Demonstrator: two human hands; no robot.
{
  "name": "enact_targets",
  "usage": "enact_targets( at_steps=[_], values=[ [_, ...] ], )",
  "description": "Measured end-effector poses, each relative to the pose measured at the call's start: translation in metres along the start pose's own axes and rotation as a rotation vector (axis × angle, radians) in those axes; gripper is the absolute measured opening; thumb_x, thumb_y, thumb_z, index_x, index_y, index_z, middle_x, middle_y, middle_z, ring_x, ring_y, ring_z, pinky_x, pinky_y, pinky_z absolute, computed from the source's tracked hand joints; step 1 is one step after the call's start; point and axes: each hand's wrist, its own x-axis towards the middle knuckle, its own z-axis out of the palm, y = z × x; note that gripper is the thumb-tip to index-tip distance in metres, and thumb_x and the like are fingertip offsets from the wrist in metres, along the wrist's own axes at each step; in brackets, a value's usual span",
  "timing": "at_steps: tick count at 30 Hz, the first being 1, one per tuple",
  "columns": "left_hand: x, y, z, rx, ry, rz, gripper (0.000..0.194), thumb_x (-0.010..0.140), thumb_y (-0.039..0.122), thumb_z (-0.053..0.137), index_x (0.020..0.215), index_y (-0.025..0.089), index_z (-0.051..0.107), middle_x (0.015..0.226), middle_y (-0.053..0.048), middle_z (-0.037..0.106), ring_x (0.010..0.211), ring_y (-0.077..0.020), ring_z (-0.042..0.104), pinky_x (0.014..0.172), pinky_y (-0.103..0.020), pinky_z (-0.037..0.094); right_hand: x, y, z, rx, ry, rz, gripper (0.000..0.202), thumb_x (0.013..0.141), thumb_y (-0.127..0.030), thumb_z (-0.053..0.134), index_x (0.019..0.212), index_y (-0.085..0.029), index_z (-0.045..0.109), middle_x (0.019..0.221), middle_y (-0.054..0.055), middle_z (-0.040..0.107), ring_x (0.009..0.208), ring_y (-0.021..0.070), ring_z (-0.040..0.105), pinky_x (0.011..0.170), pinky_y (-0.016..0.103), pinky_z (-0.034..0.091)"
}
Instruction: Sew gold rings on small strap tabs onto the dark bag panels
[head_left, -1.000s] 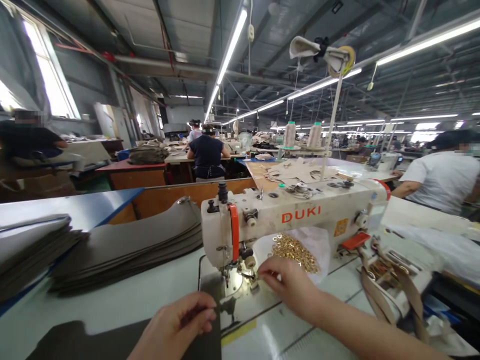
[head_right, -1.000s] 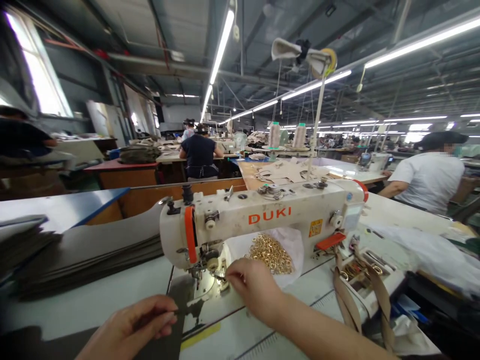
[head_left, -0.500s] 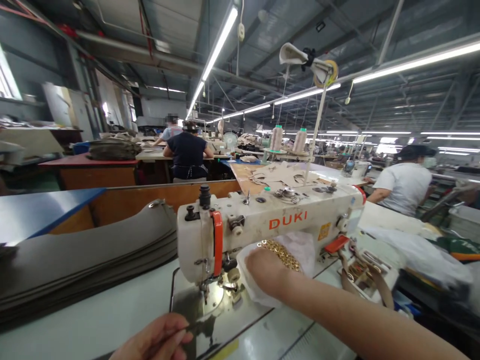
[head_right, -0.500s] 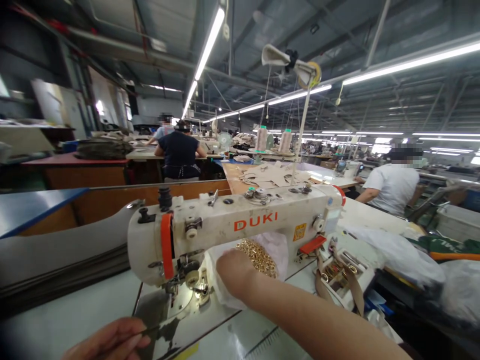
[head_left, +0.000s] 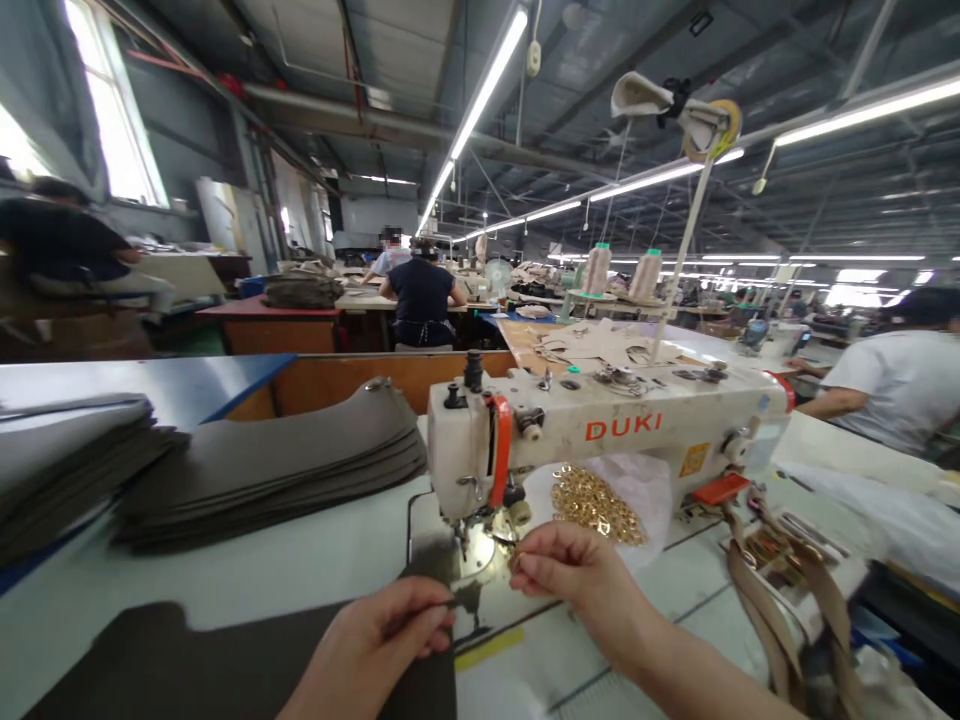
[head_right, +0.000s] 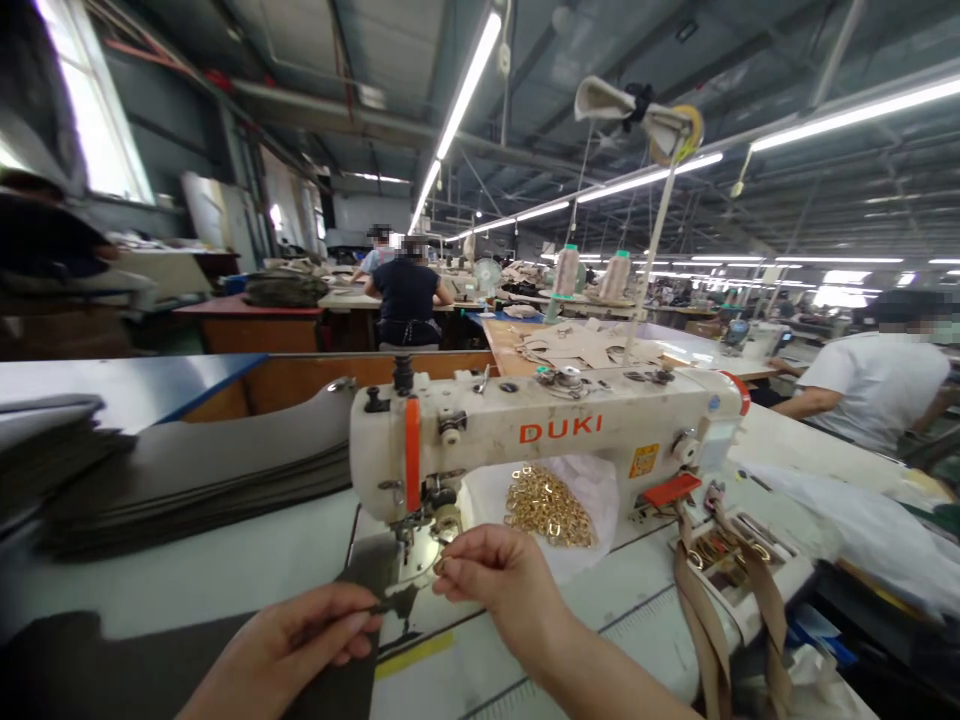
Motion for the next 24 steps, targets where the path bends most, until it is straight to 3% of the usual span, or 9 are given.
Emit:
enact_targets(
  at_steps=[3, 5, 10, 16, 24],
  values=[
    [-0.007, 0.003, 0.004, 0.015, 0.011, 0.052, 0.023, 0.074, 0.038, 0.055, 0.081, 0.021, 0.07, 0.072, -0.001, 0.073, 0.068, -0.018, 0.068, 0.064, -0.023, 0.053, -0.008, -0.004, 0.022, 0.521, -0.03, 0.209, 0.039, 0.063, -0.049, 0.079, 0.078, -0.015, 0.068, 0.076, 0.005, 0.07, 0.069, 0.0162, 0.066, 0.066, 0.027, 0.05],
    [-0.01, 0.0, 0.003, 0.039, 0.03, 0.093, 0.023, 0.078, 0.036, 0.054, 0.083, 0.021, 0.07, 0.072, -0.001, 0.073, 0.067, -0.0174, 0.067, 0.064, -0.022, 0.052, -0.007, -0.006, 0.032, 0.635, -0.036, 0.279, 0.037, 0.057, -0.045, 0.083, 0.074, -0.015, 0.069, 0.075, 0.004, 0.07, 0.067, 0.0144, 0.065, 0.066, 0.025, 0.049],
    [-0.015, 0.003, -0.001, 0.05, 0.075, 0.136, 0.021, 0.079, 0.034, 0.054, 0.081, 0.022, 0.07, 0.069, 0.0, 0.071, 0.067, -0.0166, 0.066, 0.063, -0.021, 0.051, -0.004, -0.005, 0.043, 0.671, -0.019, 0.285, 0.027, 0.055, -0.034, 0.086, 0.069, -0.016, 0.072, 0.064, -0.001, 0.066, 0.059, 0.0096, 0.055, 0.062, 0.021, 0.042],
    [-0.015, 0.009, 0.0, -0.02, 0.075, 0.132, 0.019, 0.078, 0.03, 0.054, 0.078, 0.021, 0.071, 0.067, 0.0, 0.071, 0.065, -0.0161, 0.066, 0.063, -0.022, 0.051, -0.003, 0.0, 0.049, 0.673, -0.04, 0.32, 0.025, 0.056, -0.034, 0.086, 0.069, -0.017, 0.073, 0.058, -0.001, 0.064, 0.056, 0.0085, 0.053, 0.059, 0.02, 0.041],
    [-0.011, 0.004, 0.0, -0.28, -0.019, 0.005, 0.017, 0.067, 0.031, 0.06, 0.075, 0.016, 0.065, 0.064, -0.001, 0.069, 0.056, -0.014, 0.063, 0.056, -0.024, 0.049, -0.002, -0.003, 0.05, 0.753, -0.113, 0.378, 0.029, 0.055, -0.034, 0.087, 0.068, -0.014, 0.07, 0.057, -0.002, 0.063, 0.051, 0.0058, 0.054, 0.054, 0.017, 0.04]
  ],
)
